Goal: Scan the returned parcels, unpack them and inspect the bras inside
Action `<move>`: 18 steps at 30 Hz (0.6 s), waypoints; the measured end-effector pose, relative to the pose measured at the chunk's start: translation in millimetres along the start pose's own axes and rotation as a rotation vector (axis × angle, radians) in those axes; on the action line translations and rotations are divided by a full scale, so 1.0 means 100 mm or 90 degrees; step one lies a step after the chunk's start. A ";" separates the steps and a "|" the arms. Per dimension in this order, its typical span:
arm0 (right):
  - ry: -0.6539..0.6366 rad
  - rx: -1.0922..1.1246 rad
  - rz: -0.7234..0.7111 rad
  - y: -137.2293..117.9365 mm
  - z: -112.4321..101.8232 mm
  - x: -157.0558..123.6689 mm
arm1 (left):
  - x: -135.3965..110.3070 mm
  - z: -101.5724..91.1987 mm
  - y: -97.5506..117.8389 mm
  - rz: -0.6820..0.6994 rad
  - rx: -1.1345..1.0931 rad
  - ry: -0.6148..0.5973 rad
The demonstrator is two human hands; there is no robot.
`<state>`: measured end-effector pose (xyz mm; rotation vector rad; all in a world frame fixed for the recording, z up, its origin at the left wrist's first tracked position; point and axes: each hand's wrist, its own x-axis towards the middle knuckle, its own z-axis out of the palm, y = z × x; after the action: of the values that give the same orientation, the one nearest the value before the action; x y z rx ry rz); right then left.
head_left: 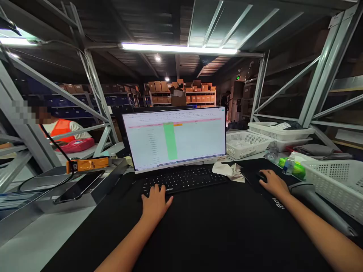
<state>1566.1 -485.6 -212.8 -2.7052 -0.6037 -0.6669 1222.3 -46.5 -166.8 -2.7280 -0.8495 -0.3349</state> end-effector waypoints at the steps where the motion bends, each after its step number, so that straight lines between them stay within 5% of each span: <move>1: 0.002 0.003 0.003 0.00 0.00 0.00 | 0.00 0.00 0.00 0.000 0.001 -0.001; 18: 0.030 -0.001 -0.016 0.14 0.17 0.03 | 0.02 -0.04 0.01 -0.003 -0.004 -0.025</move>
<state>1581.6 -490.8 -227.7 -2.6794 -0.6275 -0.7352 1223.6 -47.6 -163.2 -2.7476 -0.8672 -0.2868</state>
